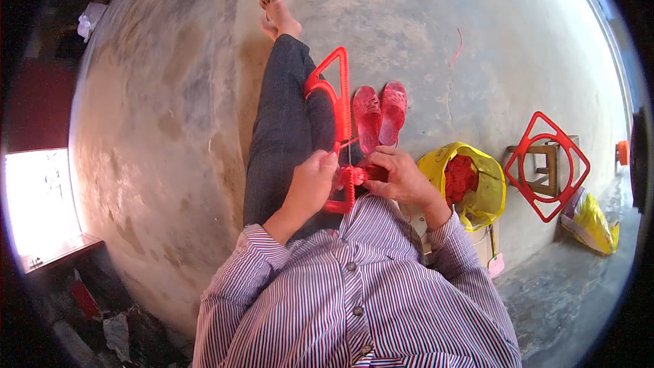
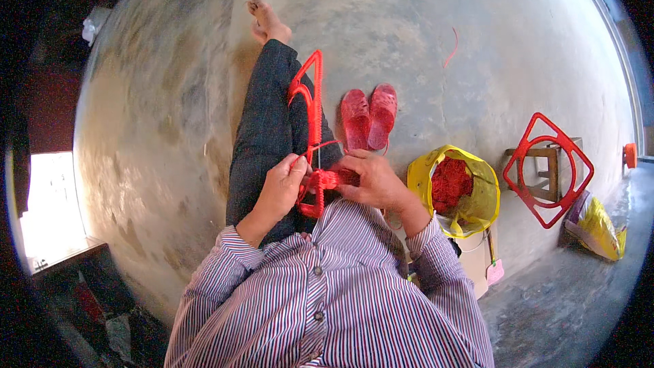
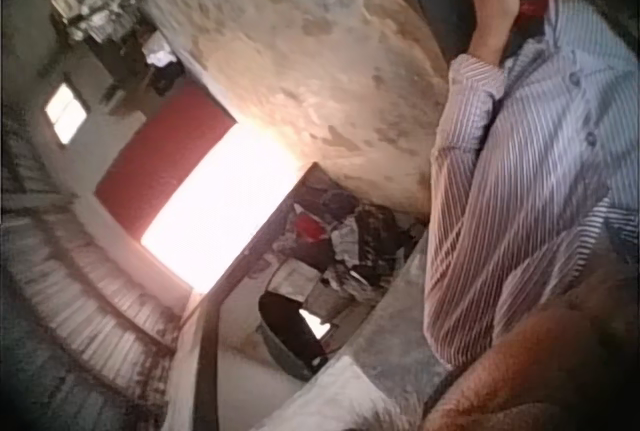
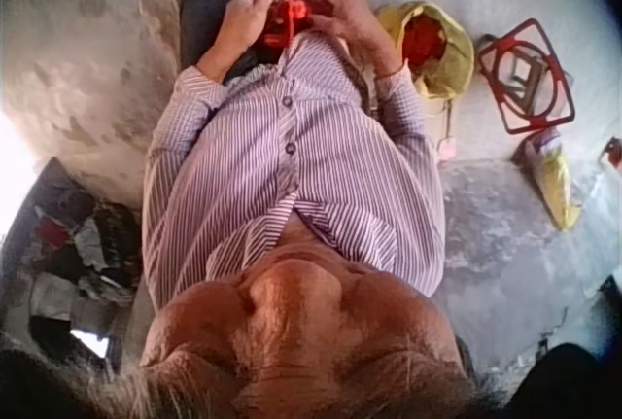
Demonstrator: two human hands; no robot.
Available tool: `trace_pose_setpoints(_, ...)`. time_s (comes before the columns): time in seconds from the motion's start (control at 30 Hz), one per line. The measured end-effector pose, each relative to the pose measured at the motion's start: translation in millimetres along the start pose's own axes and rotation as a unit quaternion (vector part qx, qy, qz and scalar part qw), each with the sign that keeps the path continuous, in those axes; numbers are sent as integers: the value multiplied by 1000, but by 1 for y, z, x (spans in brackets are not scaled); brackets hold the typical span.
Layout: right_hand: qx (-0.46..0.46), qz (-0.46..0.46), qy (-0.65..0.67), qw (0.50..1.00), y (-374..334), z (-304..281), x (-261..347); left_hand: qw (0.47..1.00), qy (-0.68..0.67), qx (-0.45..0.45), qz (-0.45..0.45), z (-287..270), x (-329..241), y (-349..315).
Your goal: The recorder is winding red plastic cord/twine around a red plastic frame, likely constructing a stool or chair seat.
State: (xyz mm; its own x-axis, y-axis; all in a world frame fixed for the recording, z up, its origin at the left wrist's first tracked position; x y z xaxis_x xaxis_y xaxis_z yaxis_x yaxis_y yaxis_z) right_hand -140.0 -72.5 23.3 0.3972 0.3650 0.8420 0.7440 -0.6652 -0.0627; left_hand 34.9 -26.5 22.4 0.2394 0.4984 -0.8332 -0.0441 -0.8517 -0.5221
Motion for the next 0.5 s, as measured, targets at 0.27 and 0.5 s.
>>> trace_pose_setpoints(0.27, -95, -25, -3, 995, -1, 17, 28, 998, 13, -47, 31, 1, 23, 1)
trace_pose_setpoints(0.5, -127, -23, -47, 990, -3, 29, 32, 950, -298, -14, -96, 6, 23, -16)
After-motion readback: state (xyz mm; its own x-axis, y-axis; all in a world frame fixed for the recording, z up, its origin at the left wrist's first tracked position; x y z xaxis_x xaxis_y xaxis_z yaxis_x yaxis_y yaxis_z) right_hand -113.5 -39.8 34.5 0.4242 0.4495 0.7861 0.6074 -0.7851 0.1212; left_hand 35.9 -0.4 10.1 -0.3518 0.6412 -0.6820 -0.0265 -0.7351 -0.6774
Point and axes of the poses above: each hand's wrist, its own y-axis towards the middle knuckle, its own z-axis out of the palm, x = y × z, the point moved 5 cm from there along y, towards the middle knuckle, and after that the axes turned 6 degrees about x, right-handed, at the moved point
